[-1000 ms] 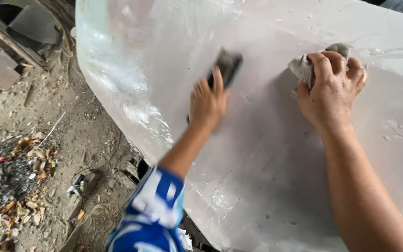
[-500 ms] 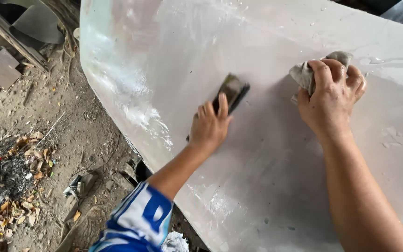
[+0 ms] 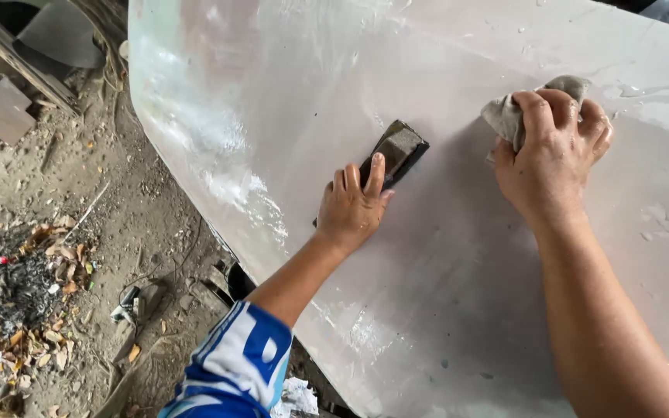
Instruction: The person uses a sanding block to smooth the surface of a car hood, repeatedly wiping the area with a cloth to remove residue. The person occasionally dips the sanding block into a bucket of water to keep it wet during the process.
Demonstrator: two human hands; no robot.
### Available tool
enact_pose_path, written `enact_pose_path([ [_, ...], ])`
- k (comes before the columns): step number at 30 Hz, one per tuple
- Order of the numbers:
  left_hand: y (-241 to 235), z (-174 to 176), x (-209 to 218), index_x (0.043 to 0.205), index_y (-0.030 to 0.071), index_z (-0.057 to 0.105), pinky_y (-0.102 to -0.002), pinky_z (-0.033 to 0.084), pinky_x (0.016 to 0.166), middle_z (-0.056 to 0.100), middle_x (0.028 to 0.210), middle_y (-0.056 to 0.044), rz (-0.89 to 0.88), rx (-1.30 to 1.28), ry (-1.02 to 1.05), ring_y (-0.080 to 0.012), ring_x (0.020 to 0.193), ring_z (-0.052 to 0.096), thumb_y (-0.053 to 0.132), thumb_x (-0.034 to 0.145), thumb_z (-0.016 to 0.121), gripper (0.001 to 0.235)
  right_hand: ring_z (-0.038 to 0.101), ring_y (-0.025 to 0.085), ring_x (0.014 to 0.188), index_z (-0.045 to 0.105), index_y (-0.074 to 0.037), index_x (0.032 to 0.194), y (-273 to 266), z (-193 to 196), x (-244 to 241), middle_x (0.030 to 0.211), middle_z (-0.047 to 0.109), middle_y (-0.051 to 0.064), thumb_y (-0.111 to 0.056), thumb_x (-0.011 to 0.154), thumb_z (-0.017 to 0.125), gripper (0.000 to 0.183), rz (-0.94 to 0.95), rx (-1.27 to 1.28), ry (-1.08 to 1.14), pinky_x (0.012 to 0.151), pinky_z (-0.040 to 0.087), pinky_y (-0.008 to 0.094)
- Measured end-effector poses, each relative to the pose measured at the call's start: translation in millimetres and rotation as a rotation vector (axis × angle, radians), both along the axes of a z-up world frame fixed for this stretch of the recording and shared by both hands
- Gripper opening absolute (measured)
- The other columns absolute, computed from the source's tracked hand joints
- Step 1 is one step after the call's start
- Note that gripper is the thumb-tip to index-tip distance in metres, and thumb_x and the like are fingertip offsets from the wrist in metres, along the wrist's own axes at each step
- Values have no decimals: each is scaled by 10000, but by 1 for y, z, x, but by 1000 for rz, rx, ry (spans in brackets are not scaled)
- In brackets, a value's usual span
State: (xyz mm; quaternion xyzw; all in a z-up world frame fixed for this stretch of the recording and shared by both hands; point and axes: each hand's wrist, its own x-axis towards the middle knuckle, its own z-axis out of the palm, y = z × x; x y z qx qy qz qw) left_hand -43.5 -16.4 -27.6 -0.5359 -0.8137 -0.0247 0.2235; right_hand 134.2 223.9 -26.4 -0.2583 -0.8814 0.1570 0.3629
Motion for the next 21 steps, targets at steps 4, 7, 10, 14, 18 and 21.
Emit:
enact_pose_path([
  [4, 66, 2, -94, 1548, 103, 308, -460, 538, 717, 553, 1092, -203, -10, 115, 104, -365, 917, 593, 433, 918, 752, 839, 367, 431, 1406, 624, -161, 1317, -1, 3, -2, 1431, 554, 66, -115, 889, 797, 464, -7, -4, -13, 1205, 242, 625],
  [7, 95, 6, -111, 1546, 100, 329, -455, 536, 717, 552, 1091, -196, 36, 131, 108, -358, 920, 586, 427, 961, 751, 792, 361, 447, 1431, 615, -152, 1332, -1, 5, 1, 1442, 552, 76, -123, 869, 801, 500, 1, -17, -24, 1195, 244, 625],
  [10, 56, 11, -50, 1540, 111, 345, -469, 542, 744, 548, 1103, -209, -22, 154, 113, -370, 938, 582, 439, 922, 744, 805, 360, 449, 1436, 607, -146, 1343, -3, 6, 3, 1444, 549, 84, -126, 877, 800, 505, 26, -19, -26, 1195, 241, 628],
  [14, 20, 2, -15, 1553, 132, 352, -474, 545, 751, 558, 1124, -216, -115, 20, -57, -364, 955, 595, 448, 936, 721, 785, 373, 420, 1393, 609, -157, 1348, 2, -6, 1, 1438, 540, 86, -130, 906, 795, 480, -5, 35, -20, 1218, 238, 624],
  [18, 94, 2, -115, 1548, 147, 352, -497, 538, 796, 568, 1165, -241, -95, 148, 63, -401, 981, 595, 477, 962, 704, 758, 371, 445, 1437, 628, -171, 1367, -4, 7, -1, 1439, 547, 68, -162, 888, 819, 516, -18, -2, -25, 1220, 252, 614],
  [21, 103, 8, -121, 1556, 136, 350, -502, 535, 826, 572, 1144, -223, -60, 165, 34, -396, 982, 595, 474, 998, 697, 739, 381, 450, 1400, 633, -174, 1351, 1, 8, -3, 1479, 541, 94, -166, 843, 819, 542, -7, 24, -3, 1179, 253, 622],
])
